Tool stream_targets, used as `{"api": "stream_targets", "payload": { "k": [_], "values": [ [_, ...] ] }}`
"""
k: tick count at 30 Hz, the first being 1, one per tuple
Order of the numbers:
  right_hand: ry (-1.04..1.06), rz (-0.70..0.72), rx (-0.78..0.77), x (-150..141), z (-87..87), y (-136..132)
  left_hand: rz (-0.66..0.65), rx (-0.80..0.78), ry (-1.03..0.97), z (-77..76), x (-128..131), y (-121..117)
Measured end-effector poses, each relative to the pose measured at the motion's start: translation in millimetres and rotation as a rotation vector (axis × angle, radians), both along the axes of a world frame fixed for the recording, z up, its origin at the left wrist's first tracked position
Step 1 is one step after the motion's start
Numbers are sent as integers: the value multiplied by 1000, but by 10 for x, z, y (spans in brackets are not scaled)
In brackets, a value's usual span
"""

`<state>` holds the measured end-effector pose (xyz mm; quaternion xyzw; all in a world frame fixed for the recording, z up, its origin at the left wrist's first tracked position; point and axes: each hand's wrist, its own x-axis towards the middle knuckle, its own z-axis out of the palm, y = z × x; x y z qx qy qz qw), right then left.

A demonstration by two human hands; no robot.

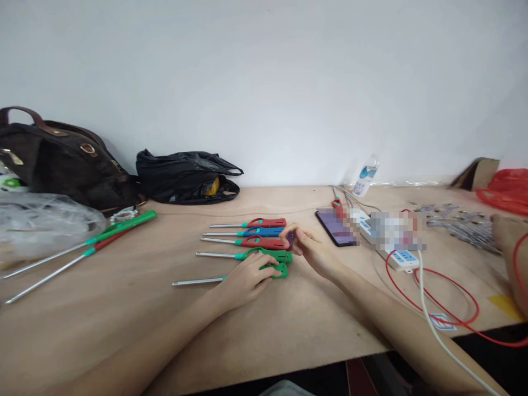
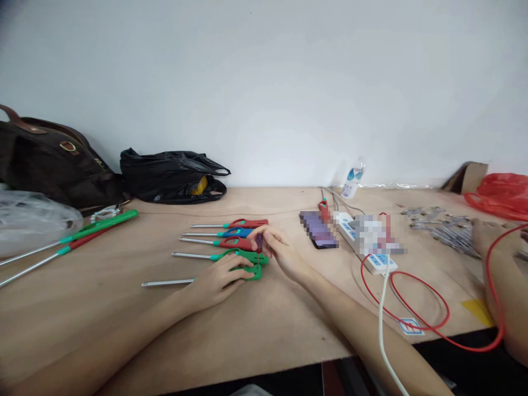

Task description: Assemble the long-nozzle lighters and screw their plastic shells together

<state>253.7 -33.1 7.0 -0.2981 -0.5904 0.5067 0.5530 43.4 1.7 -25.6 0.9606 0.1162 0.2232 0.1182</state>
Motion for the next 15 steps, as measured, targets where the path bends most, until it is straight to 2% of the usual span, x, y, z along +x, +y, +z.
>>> {"api": "stream_targets", "payload": {
  "k": [15],
  "values": [
    [22, 65, -2, -19, 30, -38, -12, -12, -9, -14, 1, 10]
  ]
}}
